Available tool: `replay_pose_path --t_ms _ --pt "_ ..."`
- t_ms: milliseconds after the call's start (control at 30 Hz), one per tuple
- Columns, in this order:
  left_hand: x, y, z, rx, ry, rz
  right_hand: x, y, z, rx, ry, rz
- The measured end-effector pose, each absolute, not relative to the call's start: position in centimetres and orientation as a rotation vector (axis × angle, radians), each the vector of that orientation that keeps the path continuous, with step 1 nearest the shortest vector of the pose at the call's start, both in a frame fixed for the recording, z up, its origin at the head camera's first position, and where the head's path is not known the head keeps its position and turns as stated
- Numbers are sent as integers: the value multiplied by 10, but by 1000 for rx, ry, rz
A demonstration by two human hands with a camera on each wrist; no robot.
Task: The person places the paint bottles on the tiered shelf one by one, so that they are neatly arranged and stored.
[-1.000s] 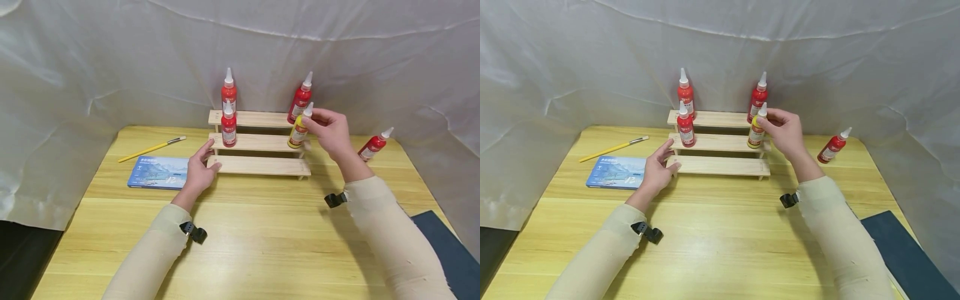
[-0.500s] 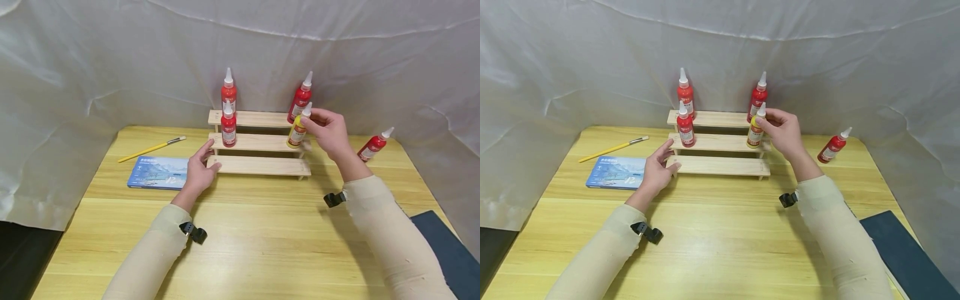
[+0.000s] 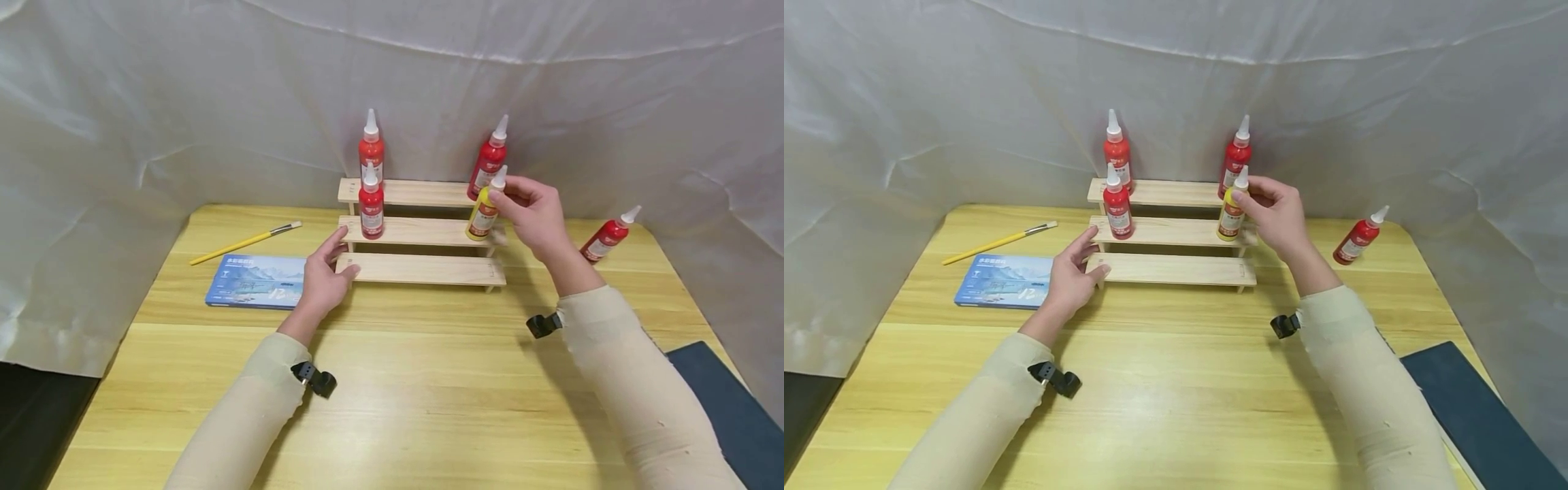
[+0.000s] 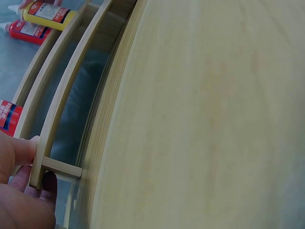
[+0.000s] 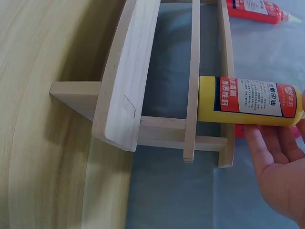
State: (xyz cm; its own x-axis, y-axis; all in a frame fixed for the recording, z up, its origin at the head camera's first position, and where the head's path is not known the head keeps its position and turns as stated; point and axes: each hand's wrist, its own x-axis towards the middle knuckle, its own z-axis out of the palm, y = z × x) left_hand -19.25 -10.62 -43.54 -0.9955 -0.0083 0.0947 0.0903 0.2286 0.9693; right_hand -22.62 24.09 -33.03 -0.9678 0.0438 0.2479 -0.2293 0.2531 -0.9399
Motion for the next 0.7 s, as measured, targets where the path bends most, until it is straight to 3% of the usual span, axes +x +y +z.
replay_pose_path --t_ms 700 --pt "-192 -105 -435 -83 -2391 -1894 -223 242 -329 187 -2367 1741"
